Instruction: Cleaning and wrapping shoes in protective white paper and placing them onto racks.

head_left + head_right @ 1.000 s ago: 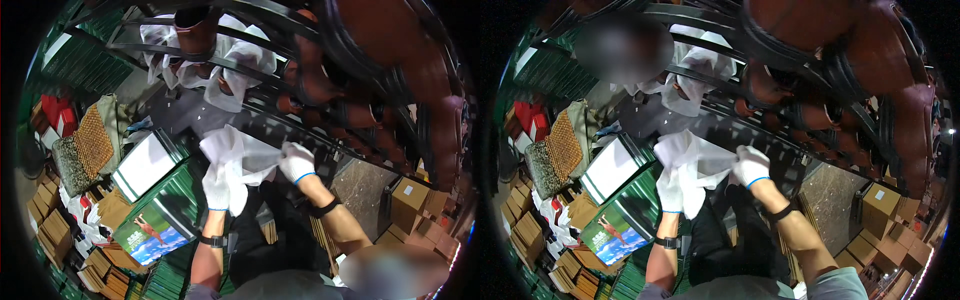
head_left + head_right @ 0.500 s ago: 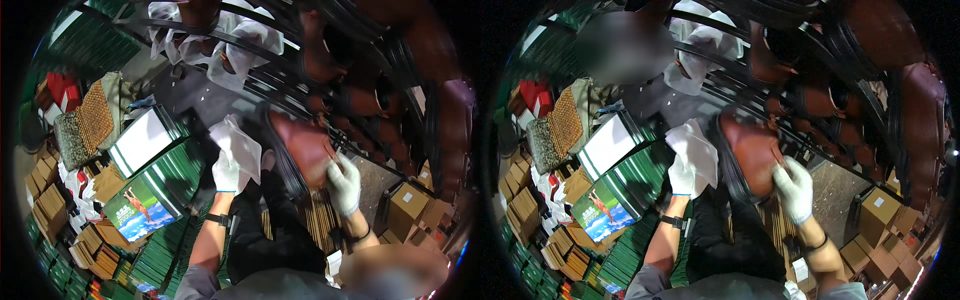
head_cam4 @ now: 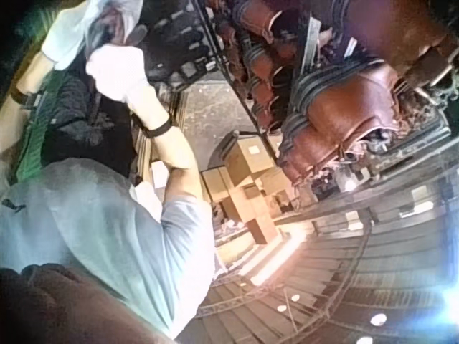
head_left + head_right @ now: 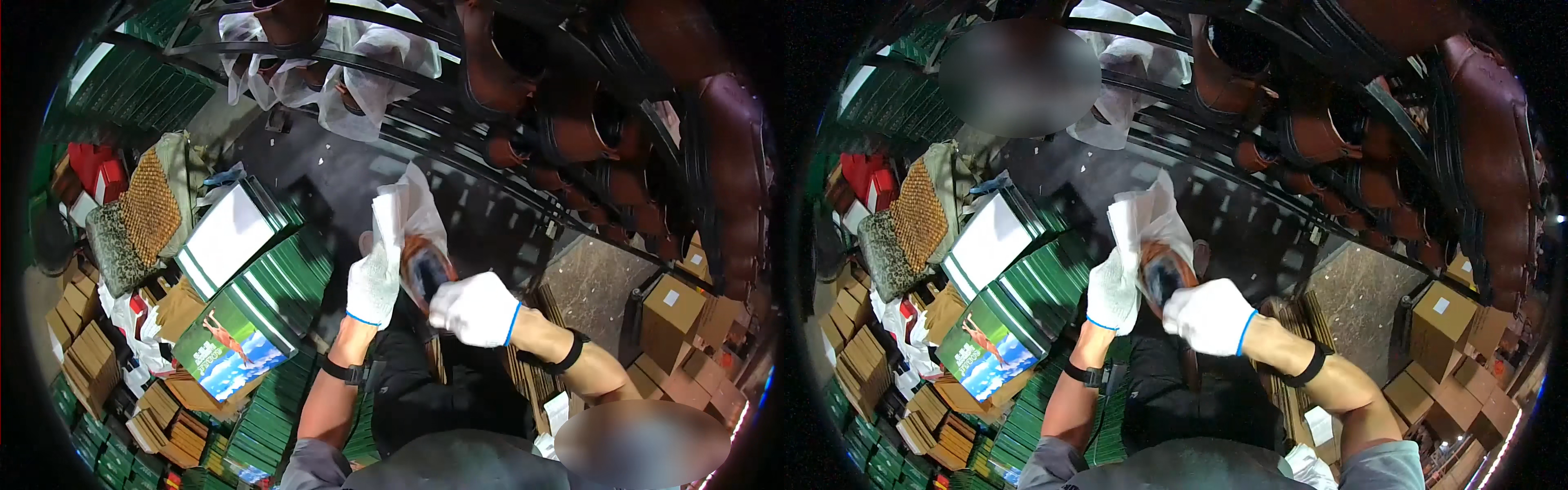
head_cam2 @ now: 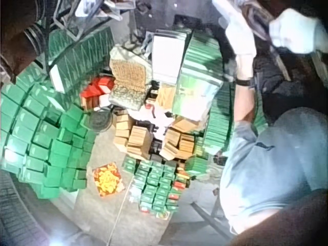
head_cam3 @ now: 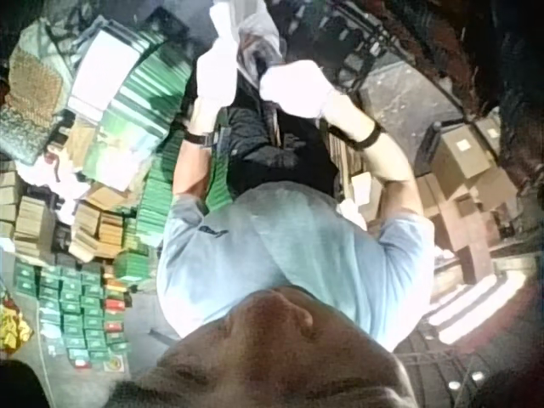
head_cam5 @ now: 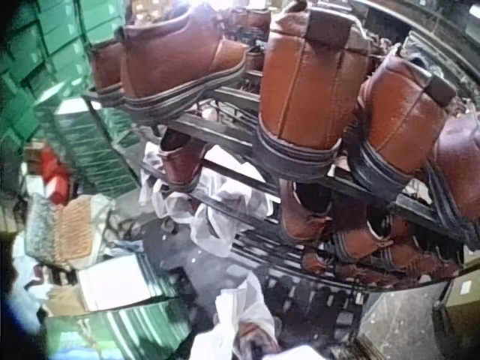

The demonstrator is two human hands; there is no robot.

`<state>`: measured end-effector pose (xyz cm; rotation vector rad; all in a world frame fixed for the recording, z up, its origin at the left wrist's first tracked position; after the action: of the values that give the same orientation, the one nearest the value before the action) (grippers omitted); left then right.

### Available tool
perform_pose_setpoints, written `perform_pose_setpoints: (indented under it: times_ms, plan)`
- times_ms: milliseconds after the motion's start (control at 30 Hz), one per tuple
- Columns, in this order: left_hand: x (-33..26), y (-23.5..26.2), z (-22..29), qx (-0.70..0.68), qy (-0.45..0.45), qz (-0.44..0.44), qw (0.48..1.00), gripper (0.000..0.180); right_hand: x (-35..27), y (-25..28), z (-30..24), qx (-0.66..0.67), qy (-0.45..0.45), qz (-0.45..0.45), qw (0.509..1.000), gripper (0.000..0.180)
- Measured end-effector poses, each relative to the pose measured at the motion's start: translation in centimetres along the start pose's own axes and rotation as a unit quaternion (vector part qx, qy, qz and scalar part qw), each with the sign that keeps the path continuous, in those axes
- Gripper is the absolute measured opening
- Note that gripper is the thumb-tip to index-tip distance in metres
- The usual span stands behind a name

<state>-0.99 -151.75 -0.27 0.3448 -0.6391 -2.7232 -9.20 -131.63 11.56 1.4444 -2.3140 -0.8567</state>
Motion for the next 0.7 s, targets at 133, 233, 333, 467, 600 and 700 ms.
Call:
perform_pose_setpoints:
  times_ms: [133,233,333,467,600,700]
  plan:
    - [0.0,2.4,2.9,0.078,-0.028,-0.034,0.996,0.024,0.0,0.2,1.0,-0.054,-0.138,0.112,0.983,0.018]
    - [-0.5,2.5,3.8,0.106,-0.048,-0.046,0.992,0.027,-0.1,-1.4,-0.6,-0.057,-0.140,0.097,0.984,0.016]
    - [-0.9,3.2,5.3,0.034,0.009,-0.001,0.999,0.025,0.1,-2.5,0.3,-0.096,-0.084,0.077,0.989,0.010]
    - [-1.6,3.7,5.5,0.094,-0.039,-0.045,0.994,0.018,-0.6,-3.9,3.1,0.167,-0.378,0.264,0.871,0.016]
    - [-2.4,3.2,5.3,0.056,-0.105,-0.010,0.993,0.024,1.9,-1.3,2.1,-0.082,-0.123,0.321,0.935,0.009]
    - [-3.1,3.6,5.2,0.023,-0.049,0.032,0.998,0.028,3.0,-1.7,4.2,0.293,-0.399,0.487,0.719,0.010]
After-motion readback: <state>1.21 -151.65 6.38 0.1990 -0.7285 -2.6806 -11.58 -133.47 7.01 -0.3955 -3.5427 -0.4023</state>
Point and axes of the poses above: each hand's wrist, its own x-axis towards the middle knuckle, its own y-axis out of the back of the hand, z = x × y, the point moved 2 cm from there along x, towards the middle knuckle, and after that the axes turned 8 degrees about z, right-handed, at the moved point
